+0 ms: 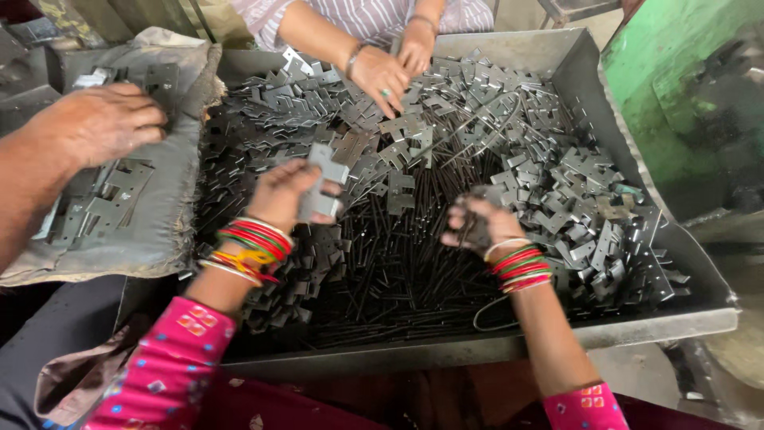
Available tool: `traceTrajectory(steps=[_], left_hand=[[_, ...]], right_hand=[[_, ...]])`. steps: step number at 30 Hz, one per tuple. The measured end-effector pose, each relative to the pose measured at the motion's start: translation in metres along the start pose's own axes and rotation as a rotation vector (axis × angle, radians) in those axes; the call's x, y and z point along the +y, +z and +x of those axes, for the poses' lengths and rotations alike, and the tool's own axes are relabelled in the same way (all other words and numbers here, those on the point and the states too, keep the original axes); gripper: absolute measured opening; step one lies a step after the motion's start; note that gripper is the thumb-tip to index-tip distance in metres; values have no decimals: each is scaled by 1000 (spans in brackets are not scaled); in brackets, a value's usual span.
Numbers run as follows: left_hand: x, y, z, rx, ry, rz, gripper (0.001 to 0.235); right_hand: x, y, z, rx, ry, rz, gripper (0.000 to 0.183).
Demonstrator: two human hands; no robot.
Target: The person picks up metal parts from a large bin and places them onto a platform on the left, working alongside other people.
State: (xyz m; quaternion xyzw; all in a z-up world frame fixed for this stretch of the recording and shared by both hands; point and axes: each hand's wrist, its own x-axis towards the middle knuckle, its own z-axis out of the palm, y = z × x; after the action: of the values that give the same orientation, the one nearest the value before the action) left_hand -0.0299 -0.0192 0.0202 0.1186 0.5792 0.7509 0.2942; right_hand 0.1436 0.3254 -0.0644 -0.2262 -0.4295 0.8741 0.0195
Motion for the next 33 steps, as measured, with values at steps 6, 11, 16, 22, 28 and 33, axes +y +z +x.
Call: traceTrajectory(steps=[6, 11, 16, 22, 28, 33], left_hand=[[-75, 62, -25, -13, 30, 479, 35], [-98, 76, -37, 90, 500, 1206, 48], [-18, 33, -26, 382, 539, 1542, 27], [58, -93, 0, 949, 357, 1950, 19], [48, -191, 22, 1118, 223, 2039, 19], [48, -134, 20, 1403, 592, 2226, 38]], right_hand=[[68, 86, -3, -155, 200, -4, 56], [71, 121, -30, -208, 144, -168, 63], [-3, 51, -26, 443, -297, -1727, 68], [-53, -110, -11, 893, -360, -2077, 60], [-45, -159, -4, 868, -84, -2034, 61], [-36, -152, 10, 864, -92, -2082, 52]])
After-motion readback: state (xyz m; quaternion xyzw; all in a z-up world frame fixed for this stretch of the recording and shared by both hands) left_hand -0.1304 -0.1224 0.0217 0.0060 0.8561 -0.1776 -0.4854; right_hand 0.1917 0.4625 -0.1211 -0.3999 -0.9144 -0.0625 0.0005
